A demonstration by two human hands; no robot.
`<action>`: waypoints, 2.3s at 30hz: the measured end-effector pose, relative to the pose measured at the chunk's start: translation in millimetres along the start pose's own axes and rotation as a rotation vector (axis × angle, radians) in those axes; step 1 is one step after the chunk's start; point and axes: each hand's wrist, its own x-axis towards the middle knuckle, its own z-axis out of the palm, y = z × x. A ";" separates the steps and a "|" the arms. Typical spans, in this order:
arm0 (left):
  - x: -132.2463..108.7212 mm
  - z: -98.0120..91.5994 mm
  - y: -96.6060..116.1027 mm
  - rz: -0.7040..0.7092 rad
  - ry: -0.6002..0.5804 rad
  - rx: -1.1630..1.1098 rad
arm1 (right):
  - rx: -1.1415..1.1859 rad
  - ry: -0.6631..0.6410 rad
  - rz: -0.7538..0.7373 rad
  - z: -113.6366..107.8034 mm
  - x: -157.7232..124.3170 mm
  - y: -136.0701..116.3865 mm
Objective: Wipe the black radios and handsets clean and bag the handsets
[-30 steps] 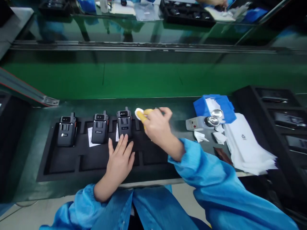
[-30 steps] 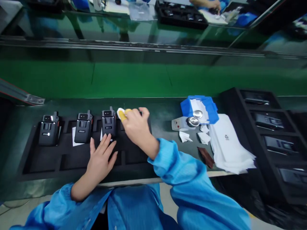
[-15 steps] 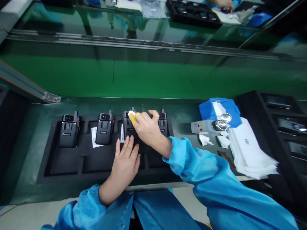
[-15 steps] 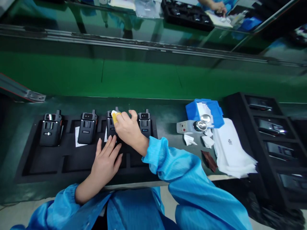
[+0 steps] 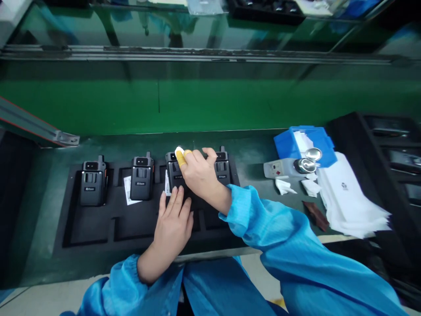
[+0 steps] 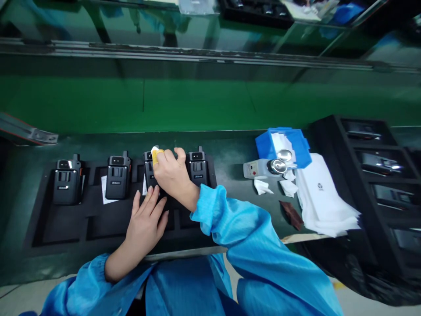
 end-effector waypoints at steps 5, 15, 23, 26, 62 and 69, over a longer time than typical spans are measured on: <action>0.2 0.9 0.7 0.000 0.017 0.002 | 0.049 0.037 -0.073 2.4 12.9 -4.2; 0.2 -0.2 1.7 -0.020 0.003 -0.022 | 0.060 0.015 -0.057 -3.3 -7.0 7.2; 1.5 -0.7 1.9 -0.005 0.009 -0.002 | 0.037 0.007 -0.153 -3.9 -1.7 10.2; 2.2 -2.0 1.9 0.001 0.003 0.022 | 0.011 -0.002 -0.132 -4.2 -6.2 17.8; 1.0 -0.9 1.5 0.008 0.015 0.021 | -0.028 0.056 0.100 -0.9 -8.3 23.0; -0.3 0.6 0.8 0.000 -0.003 0.010 | 0.024 0.052 -0.120 -1.6 -10.6 19.7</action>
